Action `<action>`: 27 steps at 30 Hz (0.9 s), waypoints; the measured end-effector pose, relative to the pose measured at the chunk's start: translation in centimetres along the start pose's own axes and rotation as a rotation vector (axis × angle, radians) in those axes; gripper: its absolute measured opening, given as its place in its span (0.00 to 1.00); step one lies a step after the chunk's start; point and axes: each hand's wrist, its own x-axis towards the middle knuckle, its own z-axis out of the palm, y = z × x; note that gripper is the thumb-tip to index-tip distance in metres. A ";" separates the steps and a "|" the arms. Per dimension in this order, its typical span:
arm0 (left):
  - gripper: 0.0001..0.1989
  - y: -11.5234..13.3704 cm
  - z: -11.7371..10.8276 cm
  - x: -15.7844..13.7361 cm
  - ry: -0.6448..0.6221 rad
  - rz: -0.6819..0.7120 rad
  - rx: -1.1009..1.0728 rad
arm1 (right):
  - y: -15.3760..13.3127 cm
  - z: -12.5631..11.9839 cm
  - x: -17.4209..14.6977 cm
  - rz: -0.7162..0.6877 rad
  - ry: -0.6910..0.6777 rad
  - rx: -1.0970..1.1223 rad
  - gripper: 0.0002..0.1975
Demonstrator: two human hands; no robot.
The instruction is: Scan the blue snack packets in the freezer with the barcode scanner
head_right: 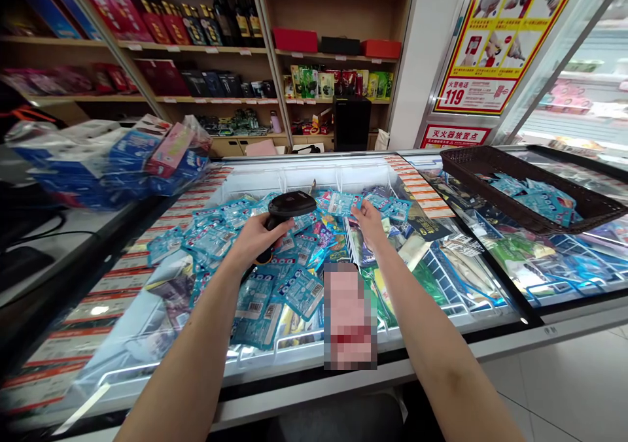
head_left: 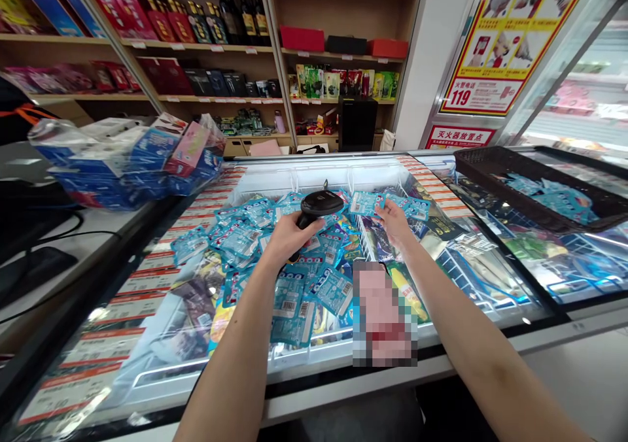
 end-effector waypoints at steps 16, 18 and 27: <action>0.22 0.0 0.5 0.0 -0.104 0.021 -0.008 | 1.0 -0.8 0.9 0.055 0.127 0.123 0.24; 0.21 0.0 0.6 0.0 -0.122 0.027 0.010 | 0.9 -0.9 0.8 0.060 0.123 0.122 0.24; 0.20 0.2 0.6 0.0 -0.135 0.045 0.055 | 0.9 -0.8 1.0 0.084 0.125 0.153 0.23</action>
